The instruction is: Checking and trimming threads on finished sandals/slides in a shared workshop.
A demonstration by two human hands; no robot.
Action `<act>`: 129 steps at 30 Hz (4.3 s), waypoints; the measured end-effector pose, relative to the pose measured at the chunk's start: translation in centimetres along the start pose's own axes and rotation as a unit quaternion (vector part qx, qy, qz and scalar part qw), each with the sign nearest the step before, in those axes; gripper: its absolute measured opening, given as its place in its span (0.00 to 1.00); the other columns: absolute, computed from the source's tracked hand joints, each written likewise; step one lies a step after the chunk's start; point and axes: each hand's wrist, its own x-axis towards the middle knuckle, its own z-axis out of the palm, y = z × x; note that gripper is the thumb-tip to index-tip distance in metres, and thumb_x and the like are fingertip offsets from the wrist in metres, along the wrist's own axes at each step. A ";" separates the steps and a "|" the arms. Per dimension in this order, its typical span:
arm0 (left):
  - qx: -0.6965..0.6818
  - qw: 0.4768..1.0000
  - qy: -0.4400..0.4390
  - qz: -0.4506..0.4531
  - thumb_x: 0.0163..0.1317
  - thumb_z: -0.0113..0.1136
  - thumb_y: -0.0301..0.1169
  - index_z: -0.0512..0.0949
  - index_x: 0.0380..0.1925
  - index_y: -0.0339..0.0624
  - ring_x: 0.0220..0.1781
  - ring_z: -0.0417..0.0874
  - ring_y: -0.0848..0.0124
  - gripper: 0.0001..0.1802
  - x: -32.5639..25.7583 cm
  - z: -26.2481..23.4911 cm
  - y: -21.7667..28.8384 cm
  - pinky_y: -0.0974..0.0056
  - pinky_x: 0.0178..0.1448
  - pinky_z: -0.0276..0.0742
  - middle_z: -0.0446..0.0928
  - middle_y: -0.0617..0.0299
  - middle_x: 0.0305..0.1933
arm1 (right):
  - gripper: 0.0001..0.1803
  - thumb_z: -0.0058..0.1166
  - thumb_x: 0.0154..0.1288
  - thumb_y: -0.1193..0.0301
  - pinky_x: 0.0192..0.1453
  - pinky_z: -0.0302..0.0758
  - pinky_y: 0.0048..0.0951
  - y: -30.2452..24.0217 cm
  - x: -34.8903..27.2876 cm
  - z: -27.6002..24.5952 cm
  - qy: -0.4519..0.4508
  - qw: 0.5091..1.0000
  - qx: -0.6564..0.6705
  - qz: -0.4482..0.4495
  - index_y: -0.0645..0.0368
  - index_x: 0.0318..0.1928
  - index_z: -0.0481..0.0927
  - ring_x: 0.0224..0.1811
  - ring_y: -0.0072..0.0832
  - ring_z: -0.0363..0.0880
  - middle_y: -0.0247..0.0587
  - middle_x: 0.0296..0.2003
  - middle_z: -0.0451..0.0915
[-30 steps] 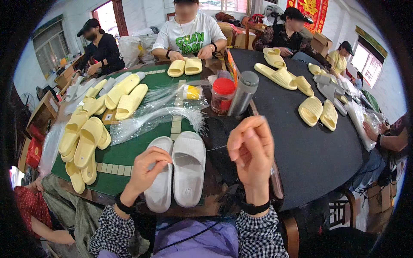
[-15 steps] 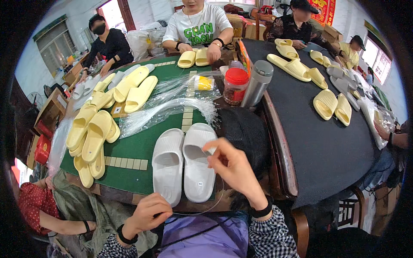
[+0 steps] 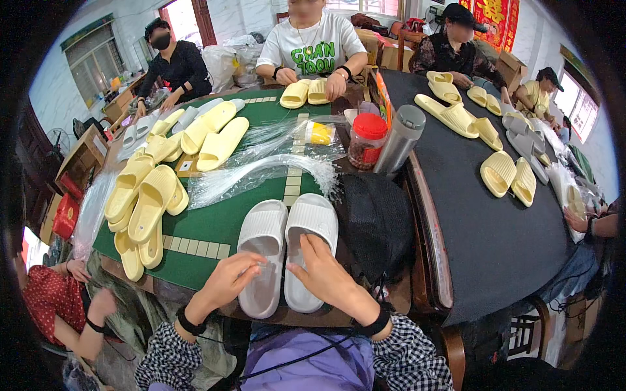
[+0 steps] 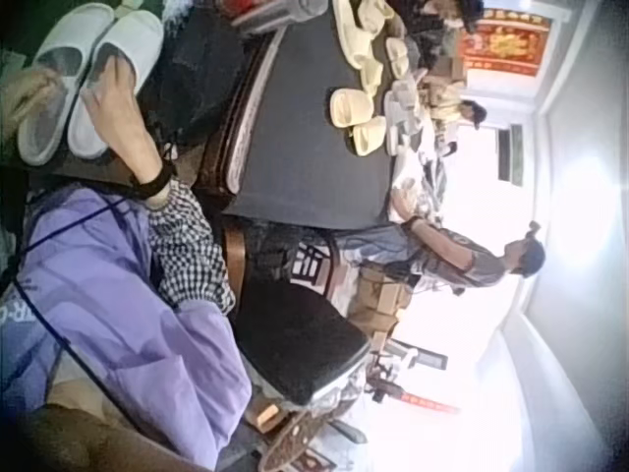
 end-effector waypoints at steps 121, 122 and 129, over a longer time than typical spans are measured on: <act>-0.127 0.976 0.163 -0.072 0.66 0.55 0.23 0.76 0.37 0.33 0.27 0.80 0.77 0.04 11.9 2.3 -4.1 0.70 0.32 0.74 0.82 0.59 0.29 | 0.06 0.48 0.69 0.81 0.41 0.81 0.25 5.4 10.9 0.9 0.130 0.922 0.359 0.069 0.68 0.41 0.80 0.34 0.25 0.84 0.41 0.33 0.84; -0.122 0.976 0.169 -0.058 0.65 0.56 0.23 0.77 0.36 0.33 0.28 0.80 0.75 0.04 12.0 2.6 -4.1 0.68 0.33 0.74 0.82 0.57 0.29 | 0.05 0.49 0.70 0.80 0.41 0.82 0.25 5.8 10.8 0.8 0.120 0.929 0.344 0.068 0.67 0.39 0.79 0.35 0.23 0.84 0.39 0.33 0.84; -0.048 0.985 0.160 -0.034 0.62 0.60 0.22 0.79 0.36 0.32 0.32 0.80 0.75 0.05 11.8 2.5 -4.4 0.69 0.39 0.75 0.81 0.58 0.32 | 0.07 0.52 0.69 0.78 0.41 0.81 0.22 5.8 10.5 0.1 0.104 0.936 0.318 0.112 0.66 0.43 0.81 0.35 0.20 0.84 0.37 0.33 0.84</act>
